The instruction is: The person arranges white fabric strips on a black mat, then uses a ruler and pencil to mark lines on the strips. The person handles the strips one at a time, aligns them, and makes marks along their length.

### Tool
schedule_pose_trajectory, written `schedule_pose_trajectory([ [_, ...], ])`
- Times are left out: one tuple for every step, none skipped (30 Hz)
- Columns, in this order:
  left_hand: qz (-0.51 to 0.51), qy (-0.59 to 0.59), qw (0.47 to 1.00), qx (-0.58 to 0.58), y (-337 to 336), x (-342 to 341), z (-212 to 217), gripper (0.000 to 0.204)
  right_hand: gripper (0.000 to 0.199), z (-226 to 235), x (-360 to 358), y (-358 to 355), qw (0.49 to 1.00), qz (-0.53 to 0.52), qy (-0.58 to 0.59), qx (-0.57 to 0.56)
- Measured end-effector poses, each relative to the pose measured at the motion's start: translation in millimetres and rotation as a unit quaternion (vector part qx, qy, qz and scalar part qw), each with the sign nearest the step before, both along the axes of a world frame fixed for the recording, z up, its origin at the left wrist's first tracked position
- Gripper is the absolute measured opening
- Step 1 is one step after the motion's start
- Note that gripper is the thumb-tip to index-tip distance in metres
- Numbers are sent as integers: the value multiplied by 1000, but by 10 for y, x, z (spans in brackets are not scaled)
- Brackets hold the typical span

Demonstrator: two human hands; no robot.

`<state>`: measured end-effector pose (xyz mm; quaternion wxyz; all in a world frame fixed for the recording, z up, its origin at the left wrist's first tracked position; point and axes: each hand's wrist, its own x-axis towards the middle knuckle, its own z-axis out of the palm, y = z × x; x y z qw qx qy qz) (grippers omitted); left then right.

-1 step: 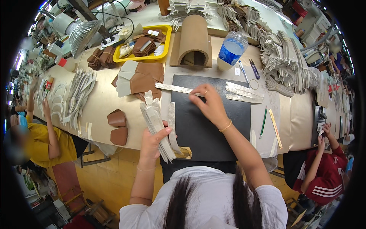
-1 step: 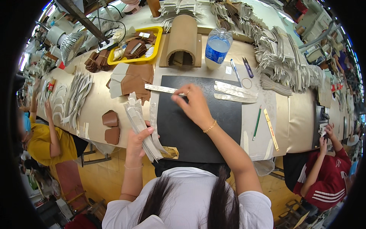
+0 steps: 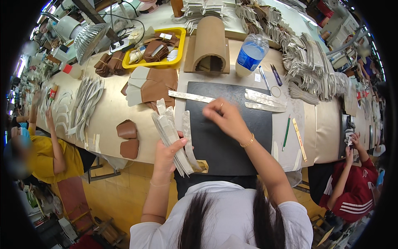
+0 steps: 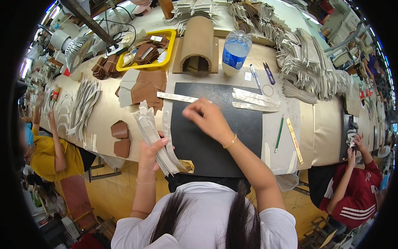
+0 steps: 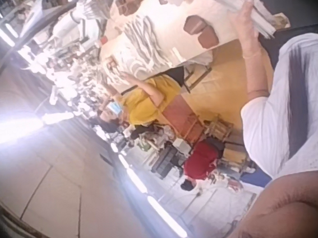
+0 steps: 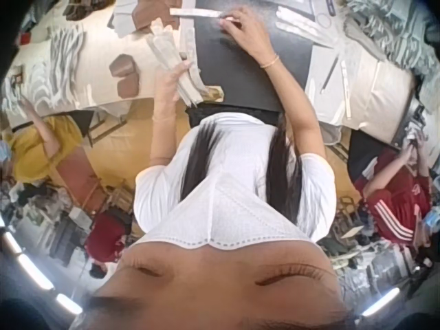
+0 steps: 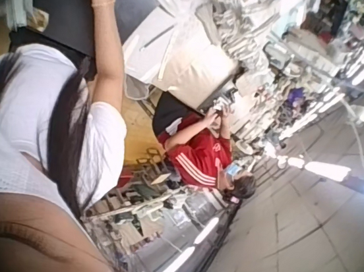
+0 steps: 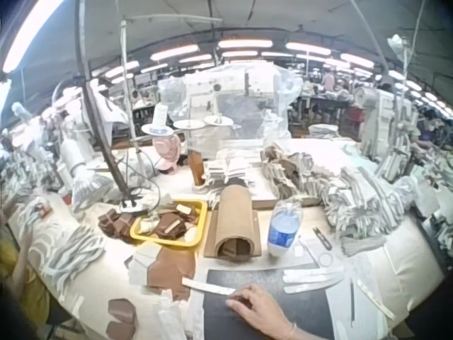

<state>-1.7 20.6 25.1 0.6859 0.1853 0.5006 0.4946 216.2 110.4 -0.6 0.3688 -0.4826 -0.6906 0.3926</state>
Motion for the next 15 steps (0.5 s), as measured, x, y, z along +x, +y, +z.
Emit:
schedule_pose_trajectory([
  [14, 2, 1000, 11, 0, 52, -45, 29, 25, 92, -13, -147, 990, 50, 68, -112],
  [27, 4, 999, 23, 0, 99, -126, 29, 27, 161, -39, -293, 961, 98, 136, -222],
  [37, 4, 999, 32, 4, 152, -172, 29, 26, 212, -83, -438, 960, 113, 164, -198],
  [14, -6, 1000, 23, 1, 200, -186, 29, 24, 266, -88, -534, 956, 110, 141, -234],
  [-9, -16, 1000, 14, 2, 246, -189, 30, 21, 297, -64, -591, 950, 106, 119, -270],
  [-32, -25, 999, 6, 11, 292, -190, 31, 19, 242, 2, -612, 951, 87, 146, -259],
  [-42, -36, 998, 6, 33, 340, -176, 32, 18, 149, 96, -634, 951, 68, 173, -248],
  [-52, -46, 998, 6, 76, 394, -149, 33, 16, 93, 208, -657, 950, 48, 199, -237],
  [-60, -56, 997, -1, 79, 430, -149, 34, 13, 169, 387, -652, 953, 38, 200, -223],
  [-80, -41, 996, 13, 68, 403, -187, 36, 15, 321, 555, -625, 947, 26, 204, -248],
  [-75, -59, 995, 16, 106, 389, -200, 37, 18, 520, 706, -602, 934, -27, 173, -311],
  [-69, -79, 994, 15, 132, 382, -200, 38, 20, 543, 901, -597, 974, -41, 46, -218],
  [-66, -96, 993, 10, 57, 365, -194, 40, 17, 542, 1050, -563, 992, -63, -30, -101],
  [-67, -91, 994, 8, 44, 363, -171, 43, 14, 657, 1151, -450, 988, -58, -137, -51],
  [-74, -96, 993, 3, 76, 364, -170, 42, 13, 571, 1278, -419, 979, -90, -180, -38],
])
